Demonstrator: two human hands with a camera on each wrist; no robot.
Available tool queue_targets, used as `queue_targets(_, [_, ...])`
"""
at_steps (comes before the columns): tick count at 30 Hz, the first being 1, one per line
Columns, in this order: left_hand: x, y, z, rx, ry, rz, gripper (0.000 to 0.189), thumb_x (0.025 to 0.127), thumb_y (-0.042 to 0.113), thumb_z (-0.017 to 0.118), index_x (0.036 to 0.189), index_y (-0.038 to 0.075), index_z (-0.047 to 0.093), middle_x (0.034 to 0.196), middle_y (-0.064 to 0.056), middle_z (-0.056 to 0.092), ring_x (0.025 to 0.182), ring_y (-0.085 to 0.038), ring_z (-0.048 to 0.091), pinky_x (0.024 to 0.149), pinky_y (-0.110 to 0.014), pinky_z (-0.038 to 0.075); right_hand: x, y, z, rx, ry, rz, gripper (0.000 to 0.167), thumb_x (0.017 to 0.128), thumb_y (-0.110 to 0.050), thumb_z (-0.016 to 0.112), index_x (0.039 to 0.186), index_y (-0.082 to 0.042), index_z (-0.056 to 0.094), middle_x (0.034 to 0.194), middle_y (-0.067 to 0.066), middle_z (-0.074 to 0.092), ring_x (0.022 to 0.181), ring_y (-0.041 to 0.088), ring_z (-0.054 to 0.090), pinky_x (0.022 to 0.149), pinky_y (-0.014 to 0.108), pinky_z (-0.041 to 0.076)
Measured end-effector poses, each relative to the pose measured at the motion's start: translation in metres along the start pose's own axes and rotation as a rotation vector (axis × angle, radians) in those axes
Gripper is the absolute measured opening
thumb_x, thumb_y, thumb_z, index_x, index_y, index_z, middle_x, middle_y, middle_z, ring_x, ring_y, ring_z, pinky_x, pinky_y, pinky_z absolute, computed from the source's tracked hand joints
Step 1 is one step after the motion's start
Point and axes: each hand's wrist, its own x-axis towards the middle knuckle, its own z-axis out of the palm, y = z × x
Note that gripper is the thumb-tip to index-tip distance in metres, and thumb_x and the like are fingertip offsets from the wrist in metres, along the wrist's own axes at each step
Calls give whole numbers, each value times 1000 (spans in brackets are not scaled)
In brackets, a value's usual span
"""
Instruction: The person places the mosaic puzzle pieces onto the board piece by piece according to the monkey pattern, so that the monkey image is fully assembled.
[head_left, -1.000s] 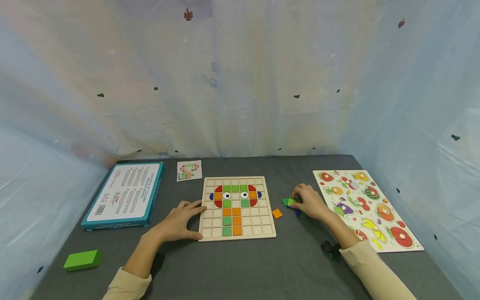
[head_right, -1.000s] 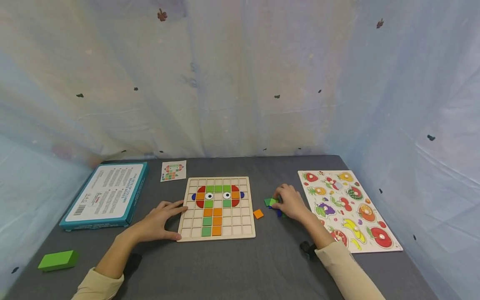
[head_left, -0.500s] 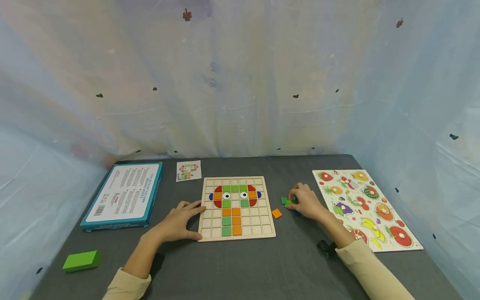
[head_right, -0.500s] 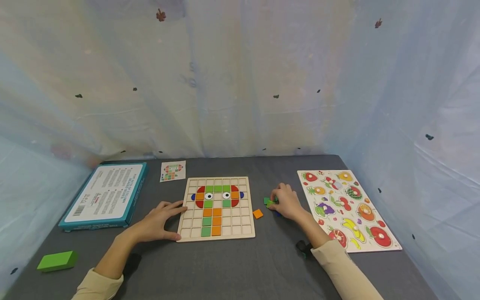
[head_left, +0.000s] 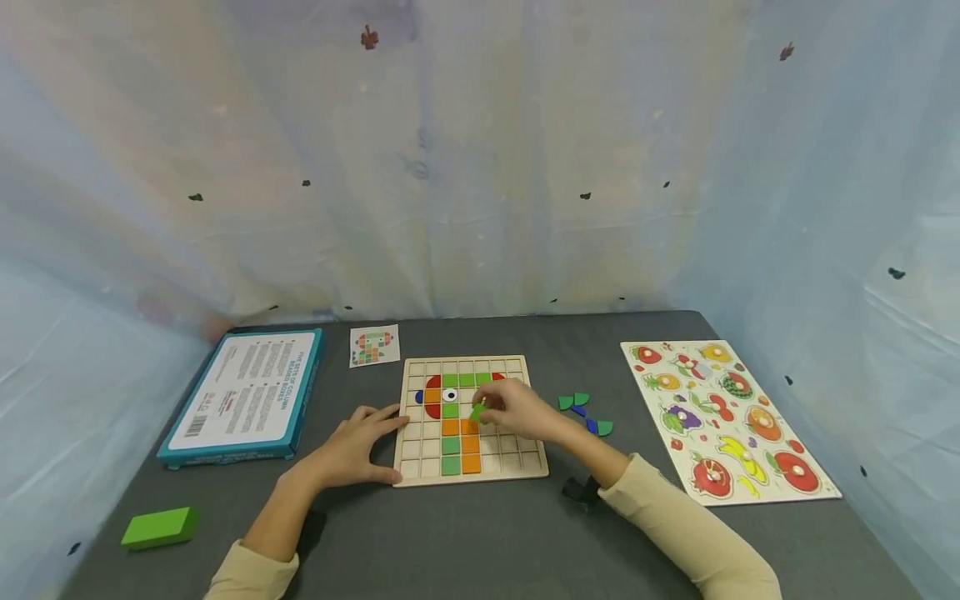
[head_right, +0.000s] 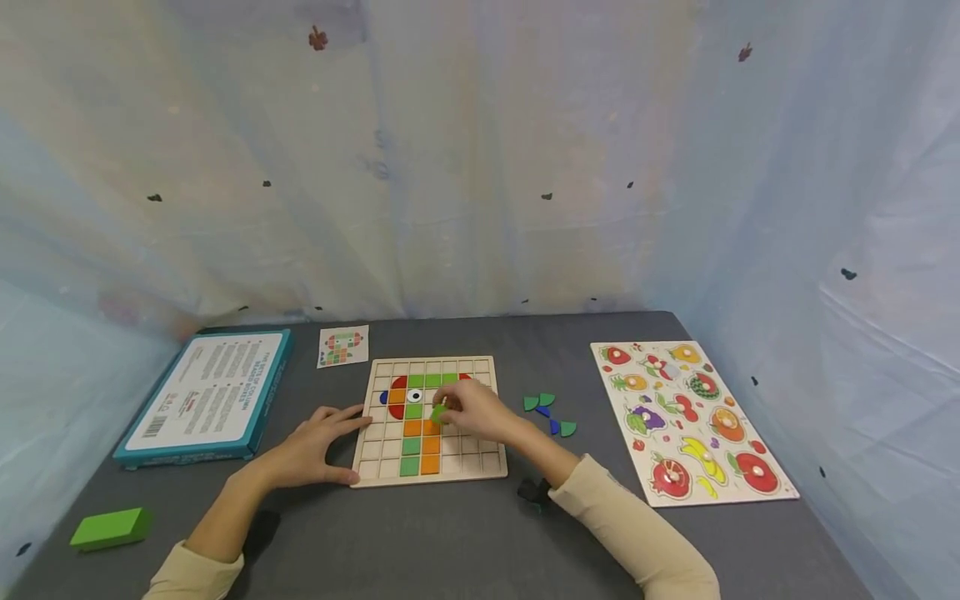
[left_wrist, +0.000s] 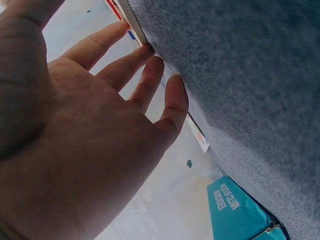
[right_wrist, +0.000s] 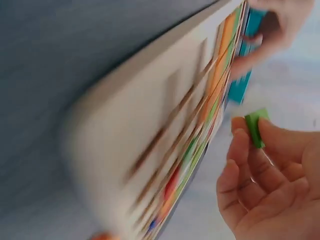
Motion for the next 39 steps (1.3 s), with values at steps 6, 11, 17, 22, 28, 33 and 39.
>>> queue_targets(6, [2, -2, -1, -1, 5, 12, 88, 76, 48, 84, 147, 10, 50, 156, -18, 36, 129, -38, 36, 97, -66, 34, 39, -28, 30, -82, -196, -45, 7, 92, -8, 71, 87, -7, 67, 73, -2, 56, 66, 8, 46, 64, 22, 39])
queue_targets(11, [2, -2, 0, -13, -1, 22, 88, 76, 49, 84, 147, 10, 50, 156, -19, 35, 130, -39, 36, 97, -68, 33, 52, -29, 47, -97, -216, 26, 6, 87, -8, 78, 89, -8, 72, 75, -6, 62, 67, 4, 53, 65, 20, 45])
queue_targets(17, [1, -4, 1, -13, 1, 14, 89, 75, 50, 84, 147, 11, 50, 156, -19, 35, 131, -39, 35, 99, -70, 31, 52, -28, 52, -150, -183, 27, 15, 86, -9, 79, 99, -10, 71, 73, -6, 59, 65, 5, 52, 63, 20, 44])
queue_targets(22, [1, -6, 3, -12, 5, 17, 88, 76, 49, 84, 147, 10, 51, 156, -19, 36, 131, -39, 36, 98, -68, 32, 46, -33, 54, -247, -168, -52, 17, 88, -13, 78, 104, -11, 74, 74, -6, 59, 66, 4, 50, 62, 18, 41])
queue_targets(28, [0, -4, 5, -7, 3, 18, 89, 75, 52, 83, 147, 11, 51, 156, -18, 36, 129, -37, 37, 96, -67, 35, 26, -43, 49, -488, -112, -133, 26, 94, -26, 71, 116, -12, 73, 111, 2, 67, 96, 14, 57, 81, 26, 47])
queue_targets(33, [0, -3, 2, -8, 2, 9, 90, 75, 52, 84, 148, 12, 50, 156, -18, 35, 130, -38, 36, 96, -68, 35, 2, -48, 46, -728, -213, -188, 57, 101, -51, 50, 146, -16, 53, 154, 3, 44, 142, 27, 37, 107, 56, 35])
queue_targets(39, [0, -3, 1, -14, -1, 5, 90, 75, 51, 84, 148, 12, 49, 156, -18, 35, 130, -38, 36, 97, -68, 34, -14, -46, 52, -710, -339, -168, 68, 102, -60, 32, 156, -18, 37, 162, -1, 28, 151, 29, 18, 111, 65, 21])
